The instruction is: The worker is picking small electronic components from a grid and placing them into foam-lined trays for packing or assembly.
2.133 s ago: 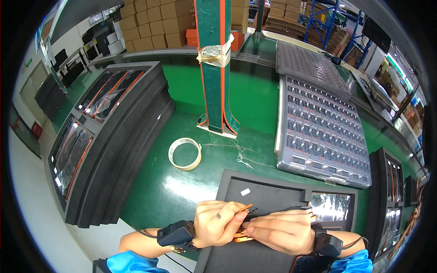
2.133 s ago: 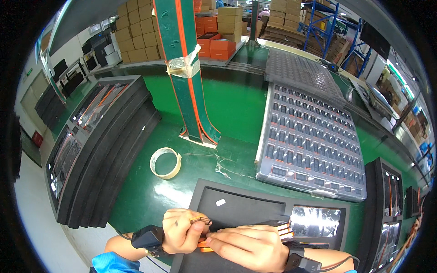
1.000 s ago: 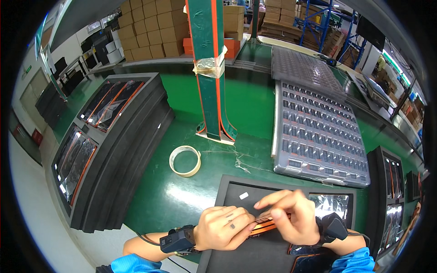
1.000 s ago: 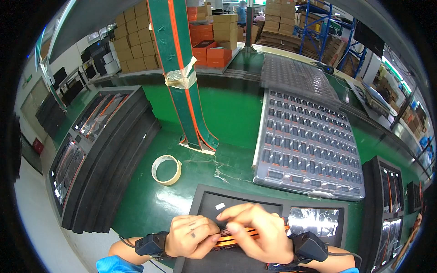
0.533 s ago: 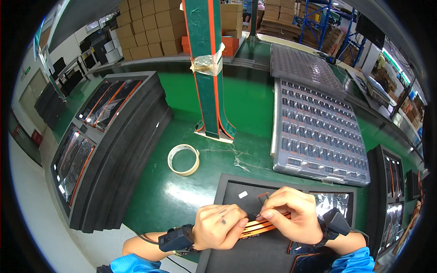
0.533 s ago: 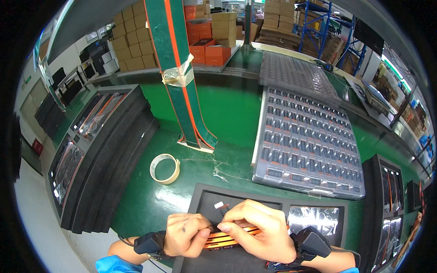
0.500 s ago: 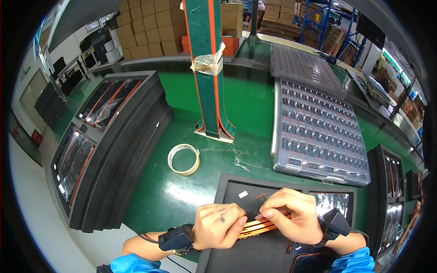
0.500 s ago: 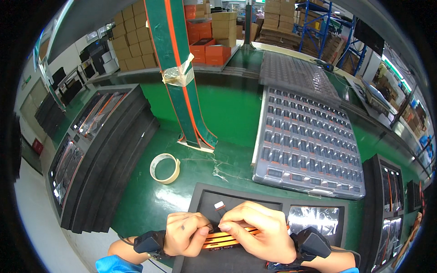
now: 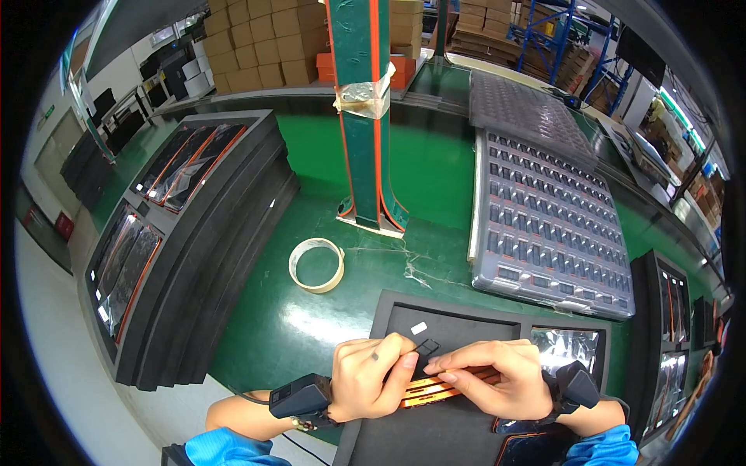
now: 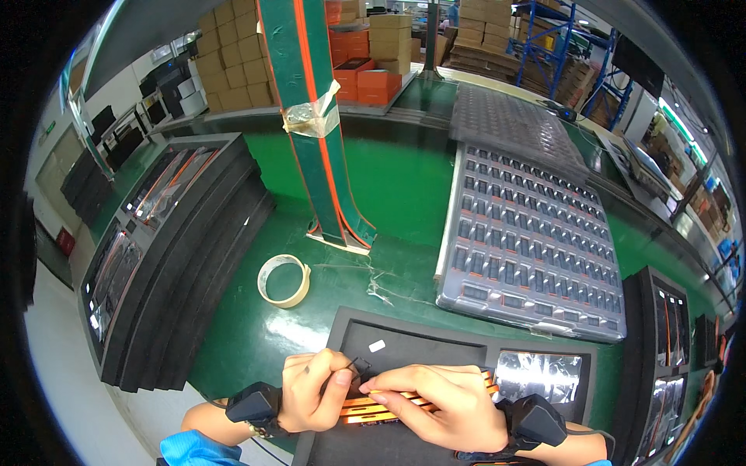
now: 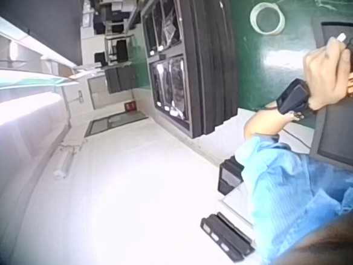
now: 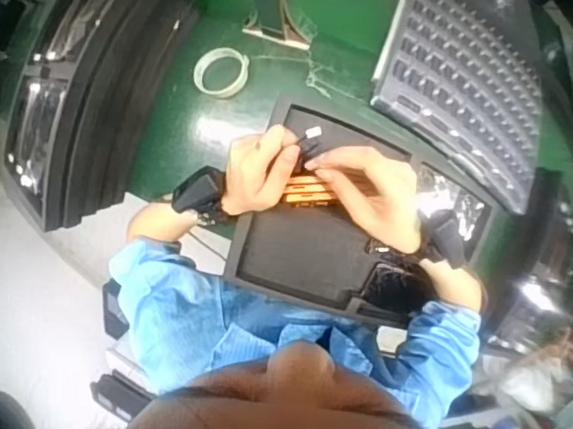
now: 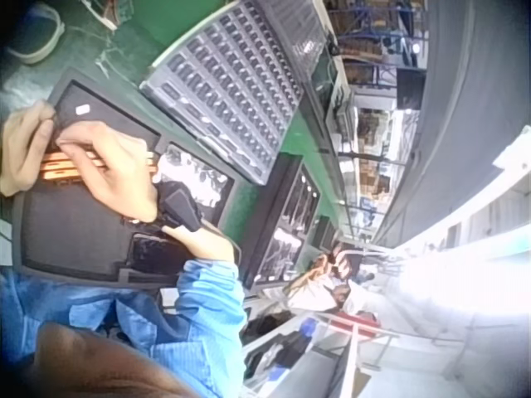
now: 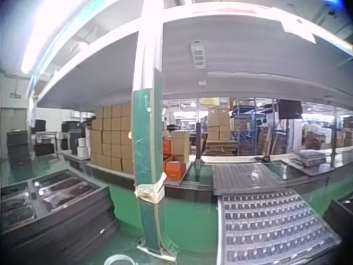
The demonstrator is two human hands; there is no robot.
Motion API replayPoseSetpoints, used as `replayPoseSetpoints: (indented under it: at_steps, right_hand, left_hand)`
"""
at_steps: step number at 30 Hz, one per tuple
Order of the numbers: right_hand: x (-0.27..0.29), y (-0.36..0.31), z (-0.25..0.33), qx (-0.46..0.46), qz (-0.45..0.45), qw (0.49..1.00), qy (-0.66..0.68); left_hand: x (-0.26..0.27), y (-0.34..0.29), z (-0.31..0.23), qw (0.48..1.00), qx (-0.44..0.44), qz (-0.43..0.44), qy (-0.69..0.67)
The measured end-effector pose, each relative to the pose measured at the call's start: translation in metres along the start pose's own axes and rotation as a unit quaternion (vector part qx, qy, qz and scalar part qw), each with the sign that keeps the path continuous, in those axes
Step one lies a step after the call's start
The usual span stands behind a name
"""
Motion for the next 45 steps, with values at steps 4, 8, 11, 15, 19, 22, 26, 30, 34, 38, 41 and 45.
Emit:
replayPoseSetpoints:
  at_steps: [4,8,11,15,19,22,26,30,34,38,41,45]
  right_hand:
    - [-0.001,-0.002,0.000,0.011,0.039,0.999,-0.014]
    - [-0.004,-0.001,-0.002,0.063,0.062,0.995,-0.035]
    - [-0.006,0.000,-0.002,0.079,0.067,0.994,-0.033]
    - [-0.007,0.006,0.010,0.050,0.082,0.995,-0.038]
    - [-0.009,0.003,0.004,0.066,0.079,0.994,-0.029]
    - [-0.010,0.003,0.004,0.063,0.071,0.995,-0.012]
    - [-0.016,-0.003,0.003,0.052,0.039,0.998,-0.017]
    - [-0.016,-0.004,0.003,0.053,0.041,0.998,-0.013]
    - [-0.017,-0.003,-0.001,0.104,0.058,0.992,-0.039]
    - [-0.021,-0.008,0.004,0.208,0.067,0.957,-0.191]
    - [-0.016,-0.009,0.009,0.223,0.082,0.947,-0.216]
    - [-0.015,-0.014,0.004,0.194,0.063,0.961,-0.188]
  left_hand:
    - [0.000,0.001,-0.001,1.000,0.012,0.010,0.009]
    - [-0.001,0.001,-0.001,1.000,0.002,0.011,0.002]
    - [0.000,0.001,-0.001,1.000,0.002,0.009,0.007]
    - [0.001,0.004,-0.004,1.000,-0.013,0.017,0.006]
    - [0.001,0.004,-0.005,1.000,-0.017,0.022,-0.001]
    - [0.002,0.005,-0.005,0.999,-0.018,0.026,0.000]
    - [0.001,0.005,-0.006,0.999,-0.022,0.026,0.005]
    - [0.001,0.005,-0.006,0.999,-0.030,0.025,0.009]
    - [0.002,0.004,-0.006,1.000,-0.015,0.023,0.006]
    - [0.001,0.003,-0.003,1.000,-0.014,0.019,-0.005]
    - [0.001,0.004,-0.006,0.999,-0.023,0.027,-0.006]
    - [0.000,0.001,-0.002,0.999,-0.024,0.022,-0.012]
Point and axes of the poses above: each hand's wrist, its own y-axis towards the middle knuckle, its own x-axis out of the back of the hand, z = x × y, the point moved 2 cm from there along y, towards the middle knuckle, and after that the axes turned 9 degrees about x, right-handed, at the moved point
